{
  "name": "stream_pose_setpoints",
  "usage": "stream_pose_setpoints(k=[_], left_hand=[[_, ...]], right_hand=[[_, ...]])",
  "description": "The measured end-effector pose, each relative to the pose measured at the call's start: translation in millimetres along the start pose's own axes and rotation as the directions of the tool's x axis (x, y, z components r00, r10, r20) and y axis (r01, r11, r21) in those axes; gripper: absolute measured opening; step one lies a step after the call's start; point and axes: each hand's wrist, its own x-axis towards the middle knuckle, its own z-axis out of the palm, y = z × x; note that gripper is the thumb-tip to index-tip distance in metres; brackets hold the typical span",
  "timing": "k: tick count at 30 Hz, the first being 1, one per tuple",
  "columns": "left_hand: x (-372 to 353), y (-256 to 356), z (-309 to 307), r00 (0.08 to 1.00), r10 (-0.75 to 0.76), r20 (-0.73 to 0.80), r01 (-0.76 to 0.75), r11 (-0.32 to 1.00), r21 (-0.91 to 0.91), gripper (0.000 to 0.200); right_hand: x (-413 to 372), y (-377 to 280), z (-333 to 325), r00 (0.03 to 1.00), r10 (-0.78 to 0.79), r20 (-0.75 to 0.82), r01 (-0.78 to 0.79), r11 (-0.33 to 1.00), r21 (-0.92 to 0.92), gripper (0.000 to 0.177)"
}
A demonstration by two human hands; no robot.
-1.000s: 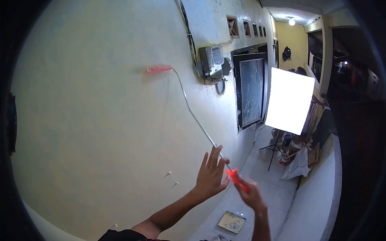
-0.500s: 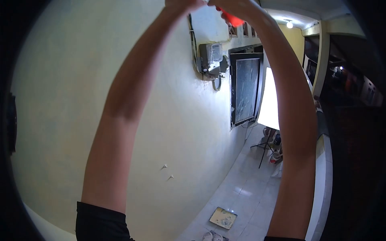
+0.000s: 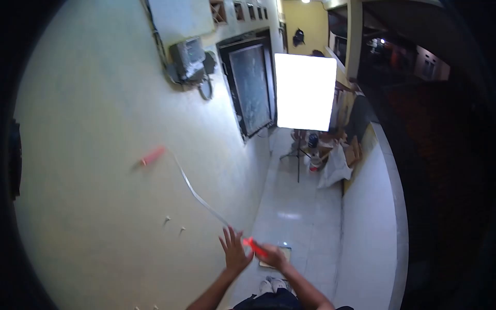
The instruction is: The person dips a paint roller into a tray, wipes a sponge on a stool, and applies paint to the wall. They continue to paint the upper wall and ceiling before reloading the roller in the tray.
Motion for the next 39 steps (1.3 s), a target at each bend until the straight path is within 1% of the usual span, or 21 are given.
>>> stream_pose_setpoints(k=[2, 4, 6, 8, 10, 11, 12, 14, 15, 16, 17, 19, 21, 23, 27, 29, 31, 33, 35, 37, 39], left_hand=[[-63.8, 6.1, 24.6, 0.980, -0.099, 0.172, 0.115, 0.990, -0.085, 0.093], [-130.5, 9.9, 36.3, 0.918, -0.030, 0.396, 0.113, 0.975, -0.189, 0.098], [-170.8, 4.2, 50.5, 0.865, 0.075, 0.497, 0.060, 0.966, -0.251, 0.099], [-206.2, -12.4, 80.9, 0.773, 0.025, 0.634, 0.197, 0.941, -0.277, 0.089], [-227.9, -40.6, 115.0, 0.623, -0.102, 0.776, 0.555, 0.756, -0.346, 0.065], [-241.0, -59.5, 135.2, 0.589, -0.130, 0.798, 0.624, 0.700, -0.347, 0.057], [-264.7, -87.3, 165.6, 0.569, -0.146, 0.809, 0.642, 0.693, -0.327, 0.056], [-312.8, -142.7, 220.2, 0.408, -0.327, 0.852, 0.779, 0.612, -0.138, 0.059], [-321.5, -159.6, 235.5, 0.223, -0.467, 0.856, 0.935, 0.351, -0.051, 0.063], [-312.0, -162.9, 229.5, 0.156, -0.544, 0.825, 0.960, 0.281, 0.003, 0.056], [-305.6, -160.2, 220.4, 0.126, -0.544, 0.830, 0.966, 0.259, 0.023, 0.056], [-291.5, -156.7, 211.4, 0.286, -0.575, 0.767, 0.935, -0.007, -0.354, 0.045], [-293.0, -162.3, 217.3, 0.232, -0.579, 0.781, 0.948, -0.047, -0.315, 0.041], [-319.7, -166.0, 245.6, 0.150, -0.582, 0.799, 0.957, -0.116, -0.264, 0.036], [-351.4, -175.3, 325.3, 0.146, -0.622, 0.770, 0.955, -0.116, -0.274, 0.038], [-353.0, -163.3, 354.2, 0.151, -0.657, 0.739, 0.953, -0.101, -0.284, 0.036], [-364.3, -146.1, 388.1, 0.109, -0.661, 0.743, 0.955, -0.138, -0.264, 0.037], [-375.1, -135.0, 424.8, 0.266, -0.685, 0.678, 0.939, 0.025, -0.343, 0.038], [-370.6, -128.1, 453.3, 0.217, -0.691, 0.689, 0.925, -0.079, -0.371, 0.037], [-364.6, -123.2, 479.5, 0.213, -0.722, 0.658, 0.924, -0.070, -0.375, 0.034], [-363.1, -126.6, 501.3, 0.219, -0.728, 0.650, 0.956, 0.027, -0.291, 0.032]], right_hand=[[-78.2, -16.7, 11.8, 0.979, 0.201, 0.024, -0.202, 0.979, 0.028, 0.068], [-157.0, -17.8, 5.5, 0.928, 0.364, 0.081, -0.368, 0.929, 0.041, 0.060], [-235.3, -2.1, -17.6, 0.705, 0.638, 0.310, -0.617, 0.767, -0.176, 0.054], [-305.2, 27.3, -37.9, 0.633, 0.704, 0.323, -0.640, 0.710, -0.294, 0.053], [-345.4, 47.7, -62.5, 0.344, 0.877, 0.337, -0.736, 0.474, -0.483, 0.044], [-353.1, 53.5, -76.1, 0.336, 0.887, 0.317, -0.722, 0.459, -0.518, 0.038], [-358.3, 59.0, -85.6, 0.244, 0.927, 0.284, -0.719, 0.370, -0.589, 0.037], [-370.1, 67.9, -100.5, 0.138, 0.957, 0.256, -0.689, 0.278, -0.669, 0.035], [-369.9, 80.7, -106.7, 0.075, 0.975, 0.208, -0.660, 0.204, -0.723, 0.035], [-372.8, 92.9, -108.5, 0.014, 0.988, 0.157, -0.625, 0.131, -0.770, 0.035], [-373.9, 103.1, -106.1, -0.010, 0.986, 0.167, -0.611, 0.126, -0.782, 0.035], [-365.8, 131.7, -98.8, -0.043, 0.997, 0.070, -0.586, 0.032, -0.810, 0.034], [-349.5, 165.1, -81.9, -0.058, 0.997, 0.057, -0.570, 0.014, -0.822, 0.035], [-352.3, 199.1, -60.4, 0.003, 0.995, 0.095, -0.603, 0.077, -0.794, 0.036], [-368.9, 301.4, 12.3, 0.049, 0.994, 0.098, -0.500, 0.109, -0.859, 0.037], [-371.6, 341.6, 54.2, -0.068, 0.998, 0.017, -0.419, -0.013, -0.908, 0.038], [-375.0, 379.4, 103.0, -0.077, 0.996, 0.033, -0.409, -0.001, -0.913, 0.038], [-378.1, 415.9, 148.2, -0.061, 0.995, 0.081, -0.372, 0.053, -0.927, 0.037], [-376.7, 449.2, 189.2, -0.051, 0.990, 0.129, -0.344, 0.104, -0.933, 0.037], [-379.7, 475.2, 214.2, 0.018, 0.987, 0.157, -0.339, 0.153, -0.928, 0.036], [-389.3, 507.3, 239.8, 0.014, 0.980, 0.196, -0.304, 0.191, -0.933, 0.039]])
